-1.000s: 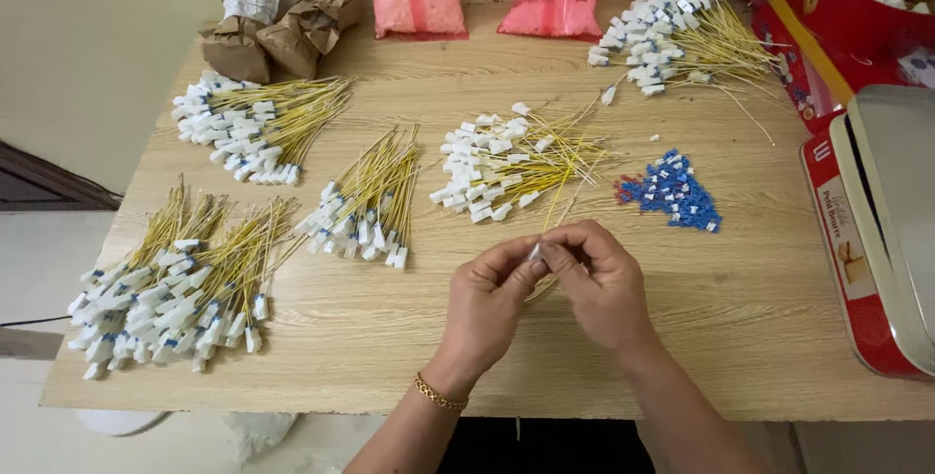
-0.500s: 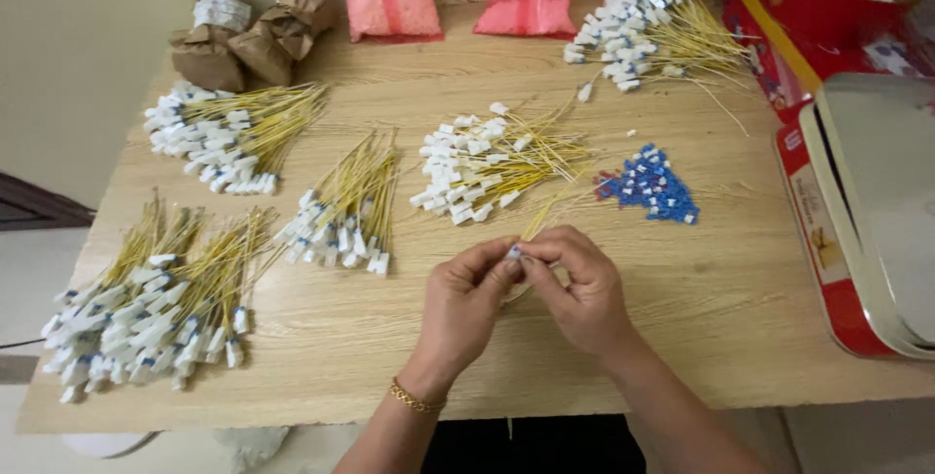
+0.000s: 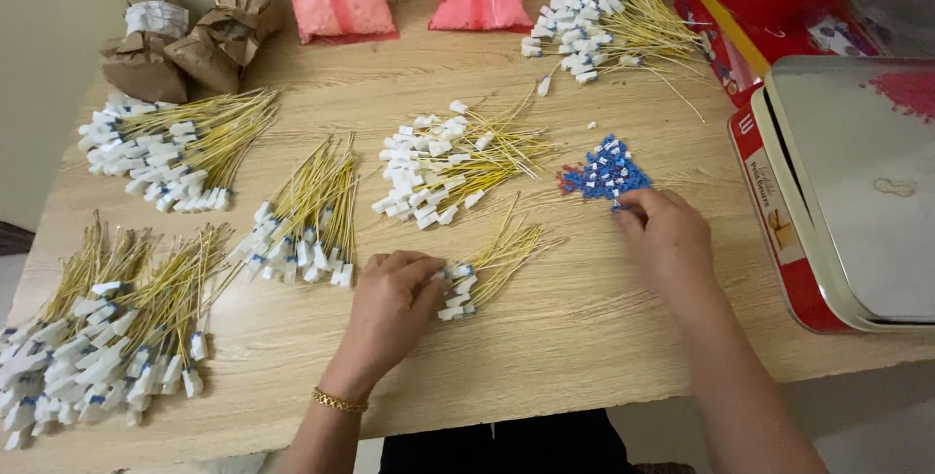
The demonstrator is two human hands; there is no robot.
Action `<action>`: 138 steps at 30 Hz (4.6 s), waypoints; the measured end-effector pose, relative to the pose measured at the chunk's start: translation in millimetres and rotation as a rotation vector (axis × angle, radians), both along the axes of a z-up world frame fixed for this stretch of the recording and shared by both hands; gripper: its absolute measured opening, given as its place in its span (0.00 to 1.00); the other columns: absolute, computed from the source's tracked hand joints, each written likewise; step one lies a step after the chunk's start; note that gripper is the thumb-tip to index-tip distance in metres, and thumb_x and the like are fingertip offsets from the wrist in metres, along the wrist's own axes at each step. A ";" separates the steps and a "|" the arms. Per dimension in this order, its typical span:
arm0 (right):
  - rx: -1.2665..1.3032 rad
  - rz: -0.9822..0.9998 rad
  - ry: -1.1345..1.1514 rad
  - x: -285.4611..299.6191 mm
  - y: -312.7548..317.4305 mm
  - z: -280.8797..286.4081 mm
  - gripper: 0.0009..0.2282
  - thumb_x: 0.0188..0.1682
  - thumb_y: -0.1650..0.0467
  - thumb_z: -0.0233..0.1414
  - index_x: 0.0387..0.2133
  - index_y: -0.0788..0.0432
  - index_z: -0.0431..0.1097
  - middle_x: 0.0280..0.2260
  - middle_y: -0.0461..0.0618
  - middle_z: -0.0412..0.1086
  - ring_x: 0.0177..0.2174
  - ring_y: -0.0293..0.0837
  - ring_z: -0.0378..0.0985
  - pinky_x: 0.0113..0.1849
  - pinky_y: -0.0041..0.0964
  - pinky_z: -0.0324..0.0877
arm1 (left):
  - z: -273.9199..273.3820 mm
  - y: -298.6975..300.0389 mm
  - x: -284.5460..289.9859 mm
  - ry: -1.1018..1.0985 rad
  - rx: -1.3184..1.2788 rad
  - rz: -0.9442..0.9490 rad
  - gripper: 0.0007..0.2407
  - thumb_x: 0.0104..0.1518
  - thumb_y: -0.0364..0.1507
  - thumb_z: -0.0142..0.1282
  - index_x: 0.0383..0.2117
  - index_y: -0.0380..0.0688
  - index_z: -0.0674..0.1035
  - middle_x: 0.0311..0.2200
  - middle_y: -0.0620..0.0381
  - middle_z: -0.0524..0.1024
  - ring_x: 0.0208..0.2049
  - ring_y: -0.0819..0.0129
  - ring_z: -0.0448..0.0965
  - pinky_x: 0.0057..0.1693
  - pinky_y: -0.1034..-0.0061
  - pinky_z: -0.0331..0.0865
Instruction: Manually assembling small wire components by attaching plastic connectors to the ends of wires.
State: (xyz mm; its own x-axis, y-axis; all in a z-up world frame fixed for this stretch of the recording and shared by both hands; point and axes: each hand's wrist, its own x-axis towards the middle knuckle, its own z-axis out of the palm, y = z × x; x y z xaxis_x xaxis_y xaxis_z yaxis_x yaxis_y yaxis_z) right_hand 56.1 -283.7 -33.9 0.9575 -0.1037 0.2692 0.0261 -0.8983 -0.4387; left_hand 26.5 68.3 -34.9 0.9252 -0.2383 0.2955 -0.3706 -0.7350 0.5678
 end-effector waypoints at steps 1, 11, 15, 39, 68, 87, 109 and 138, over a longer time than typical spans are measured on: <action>0.000 0.003 0.001 3.5 -3.5 -4.6 0.06 0.50 0.69 0.59 0.40 0.52 0.78 0.33 0.55 0.76 0.39 0.57 0.81 0.43 0.53 0.73 | -4.6 -2.6 5.4 0.001 0.000 0.003 0.07 0.55 0.33 0.64 0.38 0.53 0.88 0.34 0.59 0.83 0.38 0.61 0.80 0.46 0.70 0.74; -0.197 0.065 0.038 24.8 -15.4 -35.4 0.08 0.53 0.63 0.54 0.43 0.47 0.75 0.38 0.50 0.73 0.43 0.52 0.81 0.45 0.46 0.76 | -29.6 -47.9 85.0 -0.362 0.221 0.155 0.06 0.48 0.36 0.64 0.32 0.61 0.86 0.27 0.59 0.80 0.34 0.56 0.82 0.45 0.62 0.75; 0.002 0.024 0.017 8.5 -2.7 -8.5 0.06 0.55 0.68 0.54 0.39 0.55 0.75 0.35 0.57 0.72 0.42 0.59 0.79 0.43 0.53 0.74 | -24.2 -69.3 94.5 -0.456 0.363 0.194 0.05 0.46 0.37 0.63 0.27 0.59 0.86 0.26 0.58 0.77 0.33 0.57 0.79 0.44 0.61 0.70; 1.217 0.345 0.034 -22.0 130.9 17.1 0.06 0.50 0.75 0.59 0.38 0.67 0.75 0.30 0.59 0.79 0.30 0.43 0.83 0.34 0.34 0.81 | 36.9 -43.8 2.2 0.277 -1.067 0.173 0.07 0.59 0.28 0.62 0.39 0.39 0.83 0.30 0.49 0.83 0.31 0.68 0.80 0.40 0.78 0.77; 0.697 0.508 -0.320 -45.7 146.4 45.4 0.08 0.49 0.78 0.56 0.41 0.66 0.78 0.31 0.57 0.76 0.33 0.48 0.82 0.37 0.42 0.77 | 14.7 -74.7 -21.6 0.478 -1.598 0.252 0.09 0.52 0.16 0.65 0.40 0.30 0.84 0.33 0.43 0.83 0.35 0.60 0.85 0.43 0.73 0.82; 0.739 0.415 -0.169 -48.2 133.9 31.0 0.13 0.49 0.81 0.53 0.48 0.68 0.73 0.40 0.62 0.74 0.40 0.53 0.81 0.42 0.48 0.76 | 6.0 -12.4 -11.9 0.107 -0.412 0.230 0.07 0.52 0.28 0.68 0.36 0.55 0.88 0.33 0.64 0.86 0.39 0.68 0.83 0.47 0.77 0.76; 0.239 -0.285 0.076 -33.6 -0.5 10.5 0.09 0.55 0.77 0.52 0.47 0.65 0.74 0.43 0.57 0.72 0.35 0.46 0.75 0.36 0.40 0.72 | 24.4 -45.5 69.5 -0.362 0.318 0.213 0.05 0.53 0.27 0.61 0.20 0.46 0.82 0.16 0.57 0.78 0.15 0.69 0.71 0.27 0.76 0.66; 0.130 -0.137 0.178 -28.0 -6.2 6.5 0.09 0.49 0.65 0.58 0.42 0.47 0.79 0.34 0.52 0.76 0.40 0.52 0.82 0.42 0.47 0.75 | 56.2 -43.8 -5.4 0.442 -1.231 0.235 0.10 0.62 0.26 0.56 0.46 0.37 0.79 0.37 0.39 0.84 0.30 0.64 0.83 0.35 0.81 0.74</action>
State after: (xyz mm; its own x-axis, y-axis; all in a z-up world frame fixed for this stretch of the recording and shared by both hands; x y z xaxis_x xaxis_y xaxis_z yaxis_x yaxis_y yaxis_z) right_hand 28.1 -289.9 -27.5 0.9631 -0.2587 0.0738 -0.1800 -0.8236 -0.5379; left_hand 21.1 24.5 21.3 0.9807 0.1440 -0.1326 0.0805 0.3209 0.9437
